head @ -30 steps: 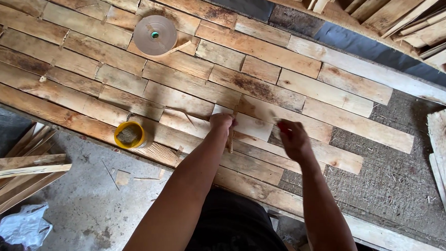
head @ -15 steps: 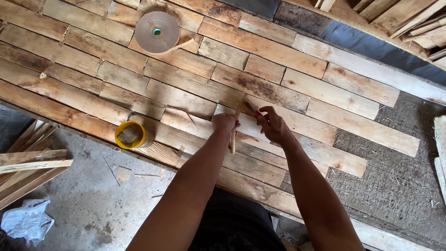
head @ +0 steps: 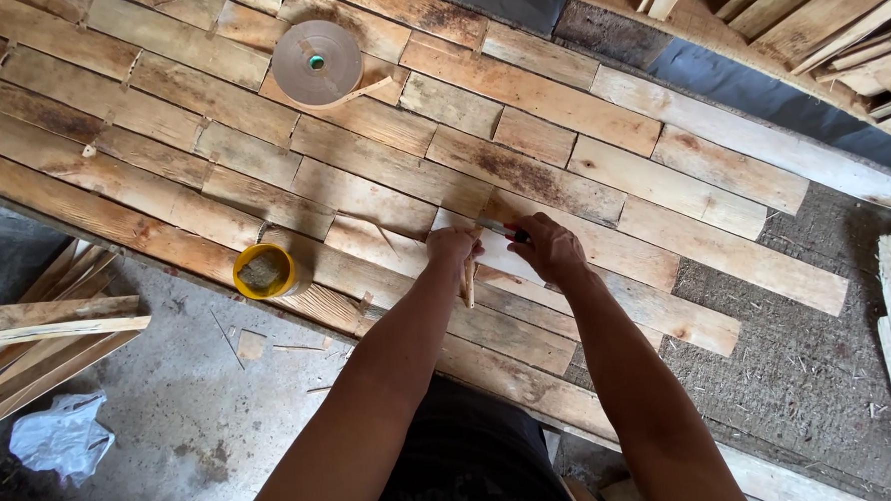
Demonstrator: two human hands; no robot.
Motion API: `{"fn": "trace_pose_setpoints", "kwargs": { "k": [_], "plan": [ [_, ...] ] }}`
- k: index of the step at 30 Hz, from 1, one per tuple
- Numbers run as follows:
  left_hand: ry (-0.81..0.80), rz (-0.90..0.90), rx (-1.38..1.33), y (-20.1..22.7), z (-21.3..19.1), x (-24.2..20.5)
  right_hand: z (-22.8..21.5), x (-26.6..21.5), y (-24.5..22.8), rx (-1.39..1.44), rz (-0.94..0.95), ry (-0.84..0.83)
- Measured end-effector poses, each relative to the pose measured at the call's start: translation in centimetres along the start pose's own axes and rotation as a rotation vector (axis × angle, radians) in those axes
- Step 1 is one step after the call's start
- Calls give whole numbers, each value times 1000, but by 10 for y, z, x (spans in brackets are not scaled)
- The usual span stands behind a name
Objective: Trimming the edges of thin wood slats with a utility knife and arranging them on a panel.
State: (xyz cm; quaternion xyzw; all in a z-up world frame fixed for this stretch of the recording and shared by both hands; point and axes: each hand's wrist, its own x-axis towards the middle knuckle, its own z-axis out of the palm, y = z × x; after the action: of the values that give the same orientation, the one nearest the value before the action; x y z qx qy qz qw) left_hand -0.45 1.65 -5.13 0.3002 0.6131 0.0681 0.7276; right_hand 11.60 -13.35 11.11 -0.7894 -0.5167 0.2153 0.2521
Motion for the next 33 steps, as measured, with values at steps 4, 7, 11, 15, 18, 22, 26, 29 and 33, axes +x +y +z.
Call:
{"fn": "trace_pose_setpoints", "kwargs": {
  "k": [4, 7, 11, 15, 18, 22, 26, 29, 33],
  "plan": [
    [22, -14, -9, 12, 0, -25, 1, 6, -2, -33, -15, 10],
    [18, -15, -53, 6, 1, -11, 2, 7, 1, -106, -35, 48],
    [-8, -27, -53, 0, 0, -3, 8, 6, 5, -165, -89, 133],
    [-16, -47, -46, 1, -1, -2, 13, 7, 7, -180, -71, 147],
    [-25, -54, -60, 0, -1, 0, 18, 9, 9, -191, -57, 158],
    [-3, -52, -85, 4, 0, -10, 23, 9, 7, -187, -42, 172],
    [-4, -35, -75, 5, 0, -14, 26, 10, 4, -202, -57, 171],
    [-6, -19, -48, 8, -1, -20, 26, 11, 2, -225, -38, 151],
    [-4, -30, -26, 11, -1, -23, 27, 12, 4, -246, -71, 168]
  ]
}}
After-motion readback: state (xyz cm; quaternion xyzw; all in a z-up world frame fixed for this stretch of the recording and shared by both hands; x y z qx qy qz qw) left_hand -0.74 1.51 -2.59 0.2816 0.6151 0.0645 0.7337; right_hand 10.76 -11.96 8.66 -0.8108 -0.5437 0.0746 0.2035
